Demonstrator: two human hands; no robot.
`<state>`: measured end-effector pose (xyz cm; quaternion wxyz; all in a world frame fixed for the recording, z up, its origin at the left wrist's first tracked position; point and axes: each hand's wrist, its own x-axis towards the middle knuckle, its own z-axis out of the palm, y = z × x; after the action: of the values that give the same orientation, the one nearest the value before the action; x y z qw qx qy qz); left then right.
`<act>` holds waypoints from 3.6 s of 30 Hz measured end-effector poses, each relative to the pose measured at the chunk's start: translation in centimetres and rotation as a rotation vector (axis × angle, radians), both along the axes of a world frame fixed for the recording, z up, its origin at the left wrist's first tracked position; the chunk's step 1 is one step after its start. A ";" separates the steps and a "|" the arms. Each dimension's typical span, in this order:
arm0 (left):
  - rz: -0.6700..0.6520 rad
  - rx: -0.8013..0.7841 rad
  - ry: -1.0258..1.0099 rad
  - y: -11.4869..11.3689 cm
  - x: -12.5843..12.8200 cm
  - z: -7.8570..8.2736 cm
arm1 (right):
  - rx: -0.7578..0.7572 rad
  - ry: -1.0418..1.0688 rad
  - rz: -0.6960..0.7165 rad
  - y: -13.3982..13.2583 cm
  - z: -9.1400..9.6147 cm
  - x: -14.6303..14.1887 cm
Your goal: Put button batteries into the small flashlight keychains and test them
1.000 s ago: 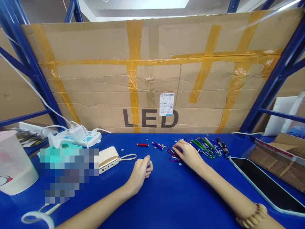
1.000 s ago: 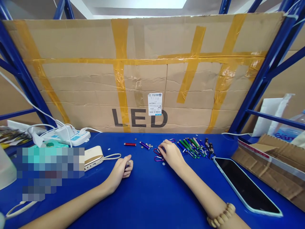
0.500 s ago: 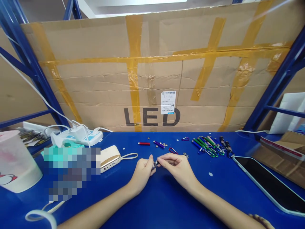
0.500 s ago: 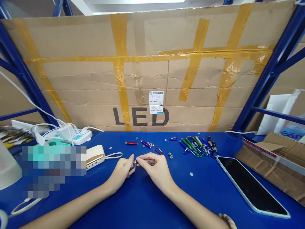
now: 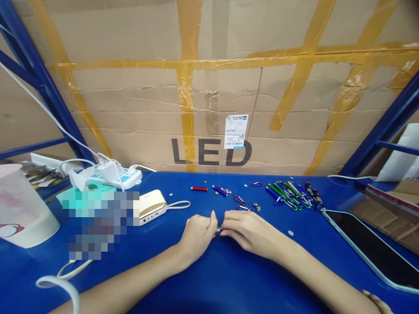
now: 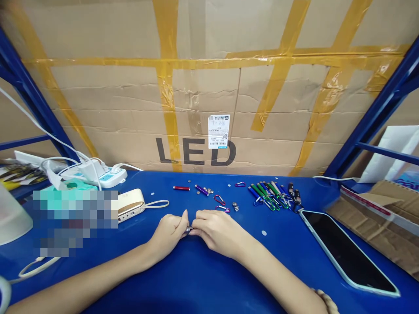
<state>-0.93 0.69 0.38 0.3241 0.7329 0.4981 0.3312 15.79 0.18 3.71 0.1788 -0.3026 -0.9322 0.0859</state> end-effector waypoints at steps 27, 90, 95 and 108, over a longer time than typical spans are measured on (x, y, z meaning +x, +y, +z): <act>-0.061 -0.086 -0.197 0.1 -0.3 0.0 | -0.676 0.472 -0.145 0.3 -0.6 -1.1; 0.071 -0.281 -0.667 0.8 0.5 0.5 | -0.665 0.695 -0.404 2.8 0.7 1.2; 0.079 -0.279 -0.644 0.9 0.4 0.4 | -0.494 0.377 -0.413 3.5 -0.2 2.6; 0.063 -0.260 -0.653 0.9 0.4 0.1 | 0.220 -0.246 -0.756 7.8 -3.6 9.1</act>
<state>-0.56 1.56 0.50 0.5466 0.5253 0.4283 0.4919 24.92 7.98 0.11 0.1160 -0.6109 -0.7735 -0.1227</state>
